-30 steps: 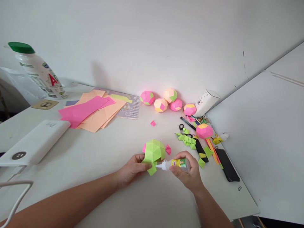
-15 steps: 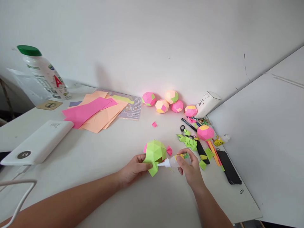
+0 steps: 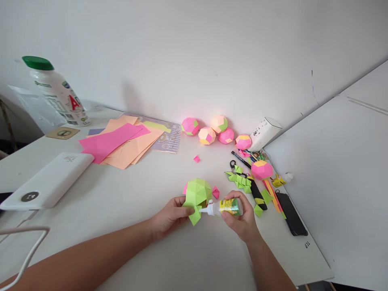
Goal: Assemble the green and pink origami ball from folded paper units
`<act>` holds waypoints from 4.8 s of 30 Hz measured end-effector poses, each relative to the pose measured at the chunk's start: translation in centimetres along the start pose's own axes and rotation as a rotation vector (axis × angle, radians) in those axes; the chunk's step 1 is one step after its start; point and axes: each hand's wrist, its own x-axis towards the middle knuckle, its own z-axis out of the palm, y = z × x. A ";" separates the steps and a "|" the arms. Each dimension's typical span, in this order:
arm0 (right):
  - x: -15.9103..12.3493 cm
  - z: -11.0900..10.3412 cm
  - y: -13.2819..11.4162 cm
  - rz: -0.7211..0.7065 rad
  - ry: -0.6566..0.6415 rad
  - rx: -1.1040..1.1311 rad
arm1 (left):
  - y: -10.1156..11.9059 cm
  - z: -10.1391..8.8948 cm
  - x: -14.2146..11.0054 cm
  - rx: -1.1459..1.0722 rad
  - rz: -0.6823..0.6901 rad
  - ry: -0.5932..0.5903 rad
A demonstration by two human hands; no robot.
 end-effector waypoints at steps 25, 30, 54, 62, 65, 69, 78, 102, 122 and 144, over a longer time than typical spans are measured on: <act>0.6 -1.0 0.8 -0.107 -0.137 0.011 | 0.6 0.4 0.0 -0.044 -0.017 0.062; 0.6 -1.0 1.5 -0.085 -0.071 0.086 | 0.6 0.6 0.0 -0.040 -0.026 0.075; 0.8 -0.3 1.2 0.078 -0.010 0.387 | 0.4 0.1 0.0 0.061 -0.046 0.038; 0.8 0.3 2.1 0.054 0.016 0.396 | 0.5 0.4 -0.2 0.070 -0.059 0.042; 0.8 0.4 2.2 0.057 0.020 0.405 | 0.6 0.5 -0.1 0.084 -0.055 0.034; 1.0 0.5 2.3 0.075 0.044 0.376 | 0.8 0.6 -0.1 0.090 -0.060 0.029; 0.9 0.9 2.5 0.191 0.094 0.358 | 0.6 0.5 0.0 0.075 -0.053 0.009; 1.0 1.3 2.2 0.297 0.143 0.326 | 0.7 0.3 0.1 0.083 -0.058 0.019; 1.3 1.5 2.4 0.334 0.114 0.388 | 0.2 0.1 0.1 0.038 -0.037 0.017; 0.9 1.3 2.8 0.200 0.133 0.361 | 0.6 0.6 0.1 0.021 -0.041 0.044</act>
